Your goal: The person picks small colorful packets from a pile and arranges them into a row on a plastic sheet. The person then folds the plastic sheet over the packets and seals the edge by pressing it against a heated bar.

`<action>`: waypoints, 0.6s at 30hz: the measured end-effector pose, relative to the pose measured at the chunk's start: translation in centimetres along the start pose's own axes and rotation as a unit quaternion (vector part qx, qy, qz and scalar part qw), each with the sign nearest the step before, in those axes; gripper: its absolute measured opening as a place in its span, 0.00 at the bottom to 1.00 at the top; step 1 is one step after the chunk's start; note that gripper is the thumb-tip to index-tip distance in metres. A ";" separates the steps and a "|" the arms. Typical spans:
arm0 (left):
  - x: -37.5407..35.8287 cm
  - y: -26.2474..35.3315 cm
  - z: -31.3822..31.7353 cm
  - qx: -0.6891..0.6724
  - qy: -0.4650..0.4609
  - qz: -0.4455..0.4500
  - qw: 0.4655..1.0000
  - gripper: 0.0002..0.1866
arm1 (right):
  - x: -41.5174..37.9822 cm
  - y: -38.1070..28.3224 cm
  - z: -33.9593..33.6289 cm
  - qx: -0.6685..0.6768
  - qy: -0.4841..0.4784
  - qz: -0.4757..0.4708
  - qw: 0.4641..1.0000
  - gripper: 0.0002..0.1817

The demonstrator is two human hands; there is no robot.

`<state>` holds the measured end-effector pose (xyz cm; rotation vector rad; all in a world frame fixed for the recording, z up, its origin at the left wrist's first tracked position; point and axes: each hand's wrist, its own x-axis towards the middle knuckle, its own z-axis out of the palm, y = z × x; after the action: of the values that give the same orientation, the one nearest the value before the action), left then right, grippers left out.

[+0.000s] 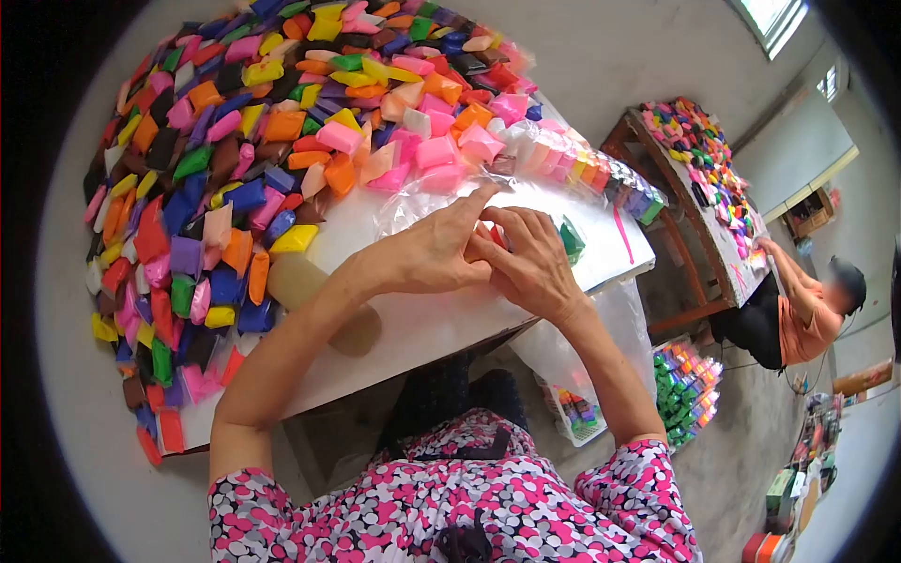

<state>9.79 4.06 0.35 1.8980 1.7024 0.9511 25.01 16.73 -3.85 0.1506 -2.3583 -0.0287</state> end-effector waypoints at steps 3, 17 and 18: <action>-0.7 0.9 -1.1 0.050 -0.008 -0.019 0.999 0.37 | 0.4 -0.2 -0.1 -0.003 0.001 0.006 1.000 0.19; -4.4 -0.8 0.0 0.318 0.063 0.002 0.946 0.30 | 0.1 -0.2 0.3 0.008 0.014 0.011 1.000 0.20; -4.4 -0.8 0.0 0.315 0.066 0.001 0.947 0.29 | 0.1 -0.1 0.3 0.003 0.015 0.004 1.000 0.20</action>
<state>9.12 -0.08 -1.11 2.2500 2.2845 0.5745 24.73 16.59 -3.95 0.1427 -2.3295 -0.0145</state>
